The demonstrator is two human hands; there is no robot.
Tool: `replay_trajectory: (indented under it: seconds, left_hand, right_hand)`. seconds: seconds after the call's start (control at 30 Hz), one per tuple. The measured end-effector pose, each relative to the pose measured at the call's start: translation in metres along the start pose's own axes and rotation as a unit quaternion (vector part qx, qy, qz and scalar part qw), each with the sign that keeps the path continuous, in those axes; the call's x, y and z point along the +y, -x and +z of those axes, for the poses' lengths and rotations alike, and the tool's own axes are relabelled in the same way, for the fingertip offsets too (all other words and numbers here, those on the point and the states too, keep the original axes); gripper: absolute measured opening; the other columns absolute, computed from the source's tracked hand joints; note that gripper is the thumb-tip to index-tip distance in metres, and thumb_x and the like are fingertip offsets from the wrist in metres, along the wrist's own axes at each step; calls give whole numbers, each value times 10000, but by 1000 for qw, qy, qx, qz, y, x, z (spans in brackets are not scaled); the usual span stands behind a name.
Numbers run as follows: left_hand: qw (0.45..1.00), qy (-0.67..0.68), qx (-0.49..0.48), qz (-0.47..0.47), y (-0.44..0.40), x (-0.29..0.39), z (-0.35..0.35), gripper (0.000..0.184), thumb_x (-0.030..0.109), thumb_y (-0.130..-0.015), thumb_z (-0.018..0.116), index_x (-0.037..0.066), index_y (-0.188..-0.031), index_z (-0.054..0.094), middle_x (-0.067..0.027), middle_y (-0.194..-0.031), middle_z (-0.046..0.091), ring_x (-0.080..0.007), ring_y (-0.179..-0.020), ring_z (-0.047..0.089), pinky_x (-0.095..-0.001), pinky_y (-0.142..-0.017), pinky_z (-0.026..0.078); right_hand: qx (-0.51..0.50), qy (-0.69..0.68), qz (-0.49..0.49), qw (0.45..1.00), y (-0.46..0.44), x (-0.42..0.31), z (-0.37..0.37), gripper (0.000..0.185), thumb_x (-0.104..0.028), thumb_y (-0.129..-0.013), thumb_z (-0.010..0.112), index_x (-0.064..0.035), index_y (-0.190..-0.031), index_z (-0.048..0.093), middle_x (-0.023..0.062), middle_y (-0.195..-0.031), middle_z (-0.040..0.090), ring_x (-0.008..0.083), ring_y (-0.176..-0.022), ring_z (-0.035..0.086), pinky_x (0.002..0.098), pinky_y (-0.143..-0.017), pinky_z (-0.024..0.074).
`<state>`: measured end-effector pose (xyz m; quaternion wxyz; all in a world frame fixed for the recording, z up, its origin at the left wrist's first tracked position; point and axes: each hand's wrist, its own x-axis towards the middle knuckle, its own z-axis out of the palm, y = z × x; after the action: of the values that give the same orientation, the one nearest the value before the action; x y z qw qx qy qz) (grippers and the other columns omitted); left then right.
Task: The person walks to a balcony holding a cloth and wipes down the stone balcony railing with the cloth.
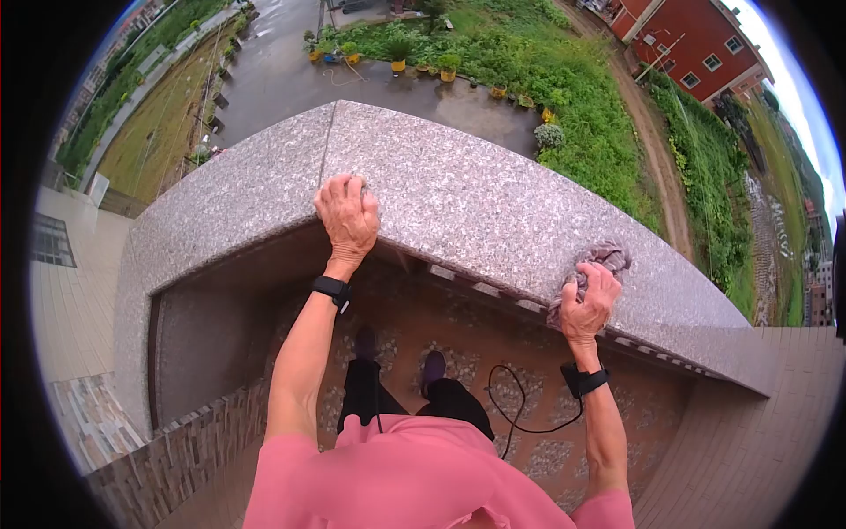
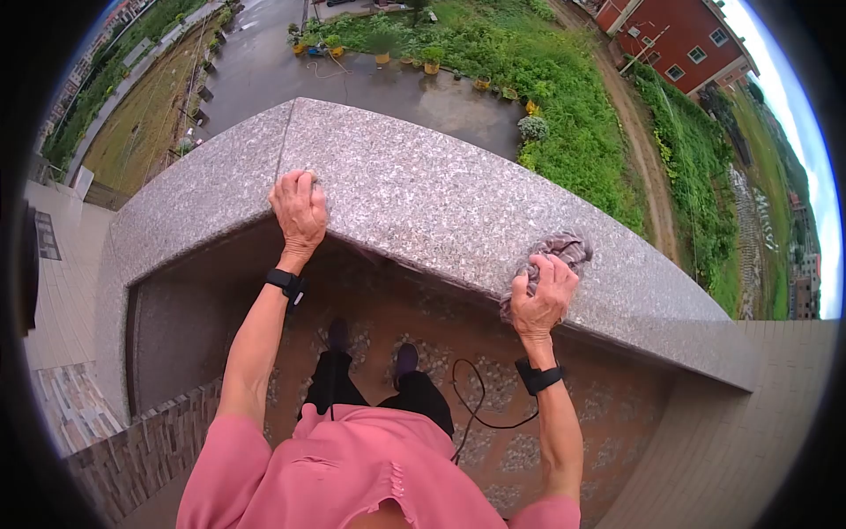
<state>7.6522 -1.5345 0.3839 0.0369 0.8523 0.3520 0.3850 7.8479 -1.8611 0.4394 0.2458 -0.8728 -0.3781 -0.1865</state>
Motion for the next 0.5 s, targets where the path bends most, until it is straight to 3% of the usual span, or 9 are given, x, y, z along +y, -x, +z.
replay_trajectory:
  seconds: [0.17, 0.27, 0.37, 0.5]
  left_hand:
    - [1000, 26, 3, -4, -1, 1, -5, 220, 156, -795, 517, 53, -985, 560, -113, -1045, 508, -301, -1044, 463, -450, -943, 313]
    - [986, 153, -55, 34, 1, -8, -23, 241, 125, -814, 511, 21, -1031, 535, -133, -1074, 496, -316, -1067, 447, -447, -967, 305]
    - [979, 192, -52, 43, 0, -39, -56, 257, 82, -807, 513, 6, -1053, 525, -158, -1080, 489, -341, -1076, 438, -447, -971, 310]
    - [999, 37, -20, -5, -11, -136, -89, 290, 74, -802, 523, -3, -1081, 514, -184, -1092, 482, -359, -1075, 426, -461, -976, 308]
  right_hand:
    - [-8, -51, -59, 997, -13, -103, 58, 295, -166, -687, 634, -99, -973, 607, 116, -1031, 545, 328, -993, 480, 442, -864, 416]
    - [-19, -85, -95, 992, -22, -167, 92, 316, -200, -683, 642, -109, -985, 611, 100, -1047, 549, 331, -994, 478, 458, -855, 414]
    - [-20, -106, -123, 986, -31, -222, 123, 330, -225, -680, 652, -113, -988, 612, 87, -1059, 548, 325, -1001, 474, 459, -834, 412]
    - [-61, -140, -136, 979, -40, -284, 150, 334, -224, -691, 650, -129, -1006, 599, 91, -1091, 528, 316, -1018, 462, 446, -823, 399]
